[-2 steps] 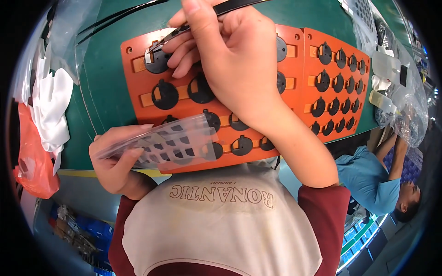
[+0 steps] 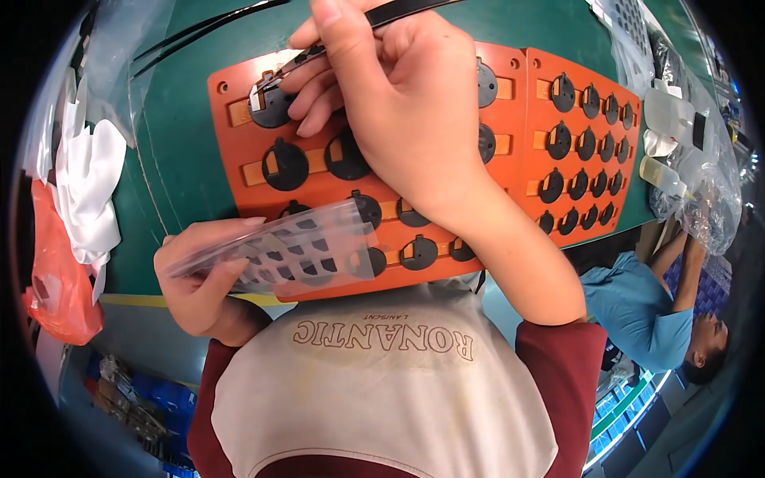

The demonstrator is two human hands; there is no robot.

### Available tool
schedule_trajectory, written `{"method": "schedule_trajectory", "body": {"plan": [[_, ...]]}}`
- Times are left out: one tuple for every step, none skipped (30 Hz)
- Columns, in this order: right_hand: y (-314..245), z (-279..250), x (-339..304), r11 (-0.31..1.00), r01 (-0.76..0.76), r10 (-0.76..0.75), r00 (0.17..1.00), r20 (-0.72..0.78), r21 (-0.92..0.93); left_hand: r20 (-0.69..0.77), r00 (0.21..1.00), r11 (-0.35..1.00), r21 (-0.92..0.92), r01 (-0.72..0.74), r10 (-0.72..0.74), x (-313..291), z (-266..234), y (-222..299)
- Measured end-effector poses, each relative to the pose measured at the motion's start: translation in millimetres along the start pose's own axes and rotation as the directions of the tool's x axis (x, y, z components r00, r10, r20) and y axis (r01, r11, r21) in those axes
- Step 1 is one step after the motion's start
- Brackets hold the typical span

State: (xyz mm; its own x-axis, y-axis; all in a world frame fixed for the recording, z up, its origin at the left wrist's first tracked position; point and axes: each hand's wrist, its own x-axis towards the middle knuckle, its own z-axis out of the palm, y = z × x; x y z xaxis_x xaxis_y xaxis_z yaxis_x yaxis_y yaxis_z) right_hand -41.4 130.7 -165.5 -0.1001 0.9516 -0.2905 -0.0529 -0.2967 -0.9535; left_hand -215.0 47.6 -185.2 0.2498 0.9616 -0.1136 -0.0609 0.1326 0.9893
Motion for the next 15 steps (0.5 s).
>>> {"method": "schedule_trajectory", "body": {"plan": [[0.7,-0.4,0.5,1.0,0.001,-0.001,1.0,0.006,-0.001,0.012,1.0,1.0,0.0,-0.001,0.001,0.4,-0.3,-0.7],[0.8,-0.5,0.8,1.0,0.0,0.0,1.0,0.006,-0.001,0.012,1.0,1.0,-0.001,0.001,-0.001,1.0,-0.4,-0.8],[0.4,-0.3,1.0,1.0,-0.008,0.008,1.0,0.0,0.002,0.022,1.0,1.0,0.002,0.0,0.0,1.9,-0.8,-0.7],[0.0,0.0,1.3,1.0,-0.017,0.017,1.0,-0.006,0.005,0.031,1.0,1.0,0.004,-0.002,0.001,2.6,-1.1,-0.9],[-0.7,0.4,1.6,1.0,-0.019,0.019,1.0,-0.008,0.003,0.032,0.999,1.0,0.002,0.0,0.0,3.0,-1.8,-1.9],[-0.9,0.9,2.4,0.999,-0.035,0.035,0.999,-0.014,-0.01,0.041,0.999,1.0,0.01,-0.006,0.006,3.3,-3.0,-3.7],[-0.2,1.2,3.5,0.998,-0.051,0.051,0.999,-0.02,-0.024,0.051,0.999,1.0,0.017,-0.012,0.011,3.7,-3.8,-5.7],[1.4,1.2,4.7,0.998,-0.056,0.055,0.998,-0.021,-0.025,0.051,0.999,1.0,0.014,-0.008,0.007,4.0,-4.0,-8.5],[1.0,0.5,3.3,0.999,-0.044,0.044,0.999,-0.021,-0.02,0.039,0.999,1.0,0.013,-0.026,0.025,2.6,-2.5,-9.4],[0.8,-0.2,2.0,0.999,-0.034,0.033,0.999,-0.021,-0.016,0.027,0.999,0.999,0.011,-0.043,0.043,1.4,-1.4,-9.6],[0.7,-0.9,0.6,0.999,-0.03,0.03,0.999,-0.02,-0.015,0.026,0.999,0.999,0.013,-0.047,0.046,0.5,-0.6,-8.8],[1.8,-1.3,1.6,0.999,-0.025,0.026,0.999,-0.033,0.022,0.031,0.999,0.999,0.008,-0.042,0.042,1.6,-1.1,-9.5],[2.4,-1.6,2.4,0.998,-0.019,0.022,0.999,-0.046,0.059,0.036,0.999,0.999,0.003,-0.039,0.038,2.6,-1.6,-9.9],[2.6,-1.7,2.9,0.998,-0.02,0.023,0.999,-0.047,0.057,0.036,0.999,0.999,0.001,-0.038,0.038,3.6,-2.2,-9.6],[3.2,-1.4,3.2,0.999,-0.022,0.023,0.999,-0.048,0.033,0.049,0.998,1.0,0.008,-0.027,0.026,4.3,-3.1,-9.0]]}}
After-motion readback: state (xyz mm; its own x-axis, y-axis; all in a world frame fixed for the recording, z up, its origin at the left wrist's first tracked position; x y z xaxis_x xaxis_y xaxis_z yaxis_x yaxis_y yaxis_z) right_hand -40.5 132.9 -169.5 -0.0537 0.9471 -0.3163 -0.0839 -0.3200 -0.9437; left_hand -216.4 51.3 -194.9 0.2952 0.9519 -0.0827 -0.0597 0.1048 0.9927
